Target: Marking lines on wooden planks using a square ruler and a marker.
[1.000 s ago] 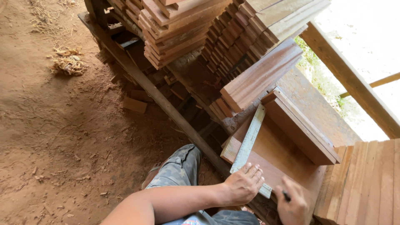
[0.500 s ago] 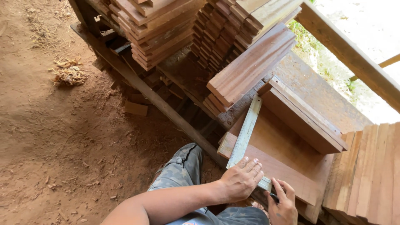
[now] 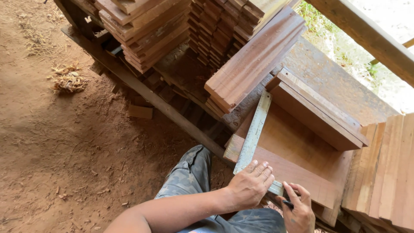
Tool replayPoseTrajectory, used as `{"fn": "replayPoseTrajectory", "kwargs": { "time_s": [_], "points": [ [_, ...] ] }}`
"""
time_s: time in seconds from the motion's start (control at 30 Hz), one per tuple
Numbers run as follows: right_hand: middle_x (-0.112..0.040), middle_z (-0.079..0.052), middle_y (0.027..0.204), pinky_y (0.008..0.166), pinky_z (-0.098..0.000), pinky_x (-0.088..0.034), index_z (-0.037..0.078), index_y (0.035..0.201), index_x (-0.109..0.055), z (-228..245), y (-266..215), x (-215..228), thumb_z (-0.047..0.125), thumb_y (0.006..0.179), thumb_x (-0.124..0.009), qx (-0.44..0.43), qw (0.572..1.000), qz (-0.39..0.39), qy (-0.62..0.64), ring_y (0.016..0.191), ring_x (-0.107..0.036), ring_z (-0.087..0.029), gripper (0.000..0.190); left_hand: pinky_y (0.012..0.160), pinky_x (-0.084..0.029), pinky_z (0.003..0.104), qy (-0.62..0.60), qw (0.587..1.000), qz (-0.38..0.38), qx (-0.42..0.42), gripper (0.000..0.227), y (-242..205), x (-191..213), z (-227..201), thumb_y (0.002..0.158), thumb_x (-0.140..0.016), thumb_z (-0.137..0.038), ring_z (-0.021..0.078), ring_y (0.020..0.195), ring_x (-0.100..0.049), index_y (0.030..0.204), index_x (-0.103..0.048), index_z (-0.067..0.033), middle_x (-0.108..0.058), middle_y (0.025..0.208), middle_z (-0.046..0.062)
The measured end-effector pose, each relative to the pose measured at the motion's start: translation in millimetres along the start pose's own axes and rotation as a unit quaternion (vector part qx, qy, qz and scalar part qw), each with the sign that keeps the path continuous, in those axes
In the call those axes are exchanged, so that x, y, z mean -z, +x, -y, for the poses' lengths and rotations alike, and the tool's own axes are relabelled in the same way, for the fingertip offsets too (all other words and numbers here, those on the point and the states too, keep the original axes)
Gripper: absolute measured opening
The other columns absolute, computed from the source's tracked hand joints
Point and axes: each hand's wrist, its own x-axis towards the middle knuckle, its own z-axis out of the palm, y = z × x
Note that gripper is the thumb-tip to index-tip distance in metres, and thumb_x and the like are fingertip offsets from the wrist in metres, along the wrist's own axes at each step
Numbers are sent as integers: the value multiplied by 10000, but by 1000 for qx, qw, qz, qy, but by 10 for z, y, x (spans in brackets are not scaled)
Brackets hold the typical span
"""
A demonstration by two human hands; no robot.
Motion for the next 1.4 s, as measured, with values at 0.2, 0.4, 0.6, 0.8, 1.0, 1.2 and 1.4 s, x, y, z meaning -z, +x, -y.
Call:
{"fn": "replayPoseTrajectory", "kwargs": {
  "time_s": [0.2, 0.4, 0.6, 0.8, 1.0, 1.2, 1.4],
  "points": [
    [-590, -41, 1301, 848, -287, -610, 171, 1252, -744, -20, 13, -14, 155, 699, -860, 6, 1000, -6, 17, 997, -656, -165, 566, 1165, -372, 550, 6, 1000, 3, -1, 423, 9, -17, 12, 909, -525, -137, 460, 1362, -544, 1241, -594, 116, -605, 1371, 326],
    [-593, -38, 1308, 832, -282, -616, 182, 1243, -747, -1, 15, -8, 156, 702, -857, -12, 1000, 0, 16, 986, -660, -166, 553, 1157, -377, 563, -1, 1000, 9, -2, 412, 25, 7, 11, 914, -520, -126, 467, 1358, -542, 1239, -585, 119, -600, 1365, 336],
    [-597, -54, 1295, 806, -280, -613, 168, 1238, -748, -3, 26, -1, 148, 706, -855, -1, 1000, -2, 27, 954, -663, -172, 544, 1159, -370, 556, -1, 1000, 2, -6, 410, 25, 23, 14, 928, -512, -136, 466, 1353, -541, 1242, -589, 115, -599, 1365, 330],
    [-580, -41, 1306, 839, -283, -607, 175, 1251, -742, -10, 18, -5, 139, 701, -856, -4, 1000, 1, 28, 980, -660, -165, 563, 1155, -368, 556, -4, 1000, 5, -5, 396, 30, 31, 18, 930, -508, -132, 460, 1356, -541, 1233, -588, 109, -602, 1358, 325],
    [-708, -244, 1242, 366, -185, -479, -12, 1213, -678, -142, 305, 261, 238, 885, -681, 99, 987, -78, 98, 430, -565, -108, 412, 1164, -373, 586, -7, 1000, 28, -11, 421, 11, -50, 59, 924, -499, -114, 468, 1365, -544, 1262, -587, 122, -598, 1392, 339],
    [-726, -77, 890, 577, -215, -525, 68, 1055, -724, 647, 773, 759, 850, 1041, -239, -13, 848, -31, 528, 598, -627, -93, 920, 1164, -367, 612, -25, 999, 42, -10, 419, 18, -26, 60, 946, -450, -100, 496, 1362, -530, 1272, -574, 132, -580, 1396, 362],
    [-780, -200, 1164, 808, -285, -681, -15, 1131, -709, 1058, 1182, 251, -77, 806, -727, -43, 857, 140, 494, 923, -784, -248, 331, 1172, -363, 626, -56, 998, 33, -4, 436, 36, 44, 41, 932, -459, -103, 537, 1275, -559, 1253, -564, 173, -583, 1315, 421]
  ]
}}
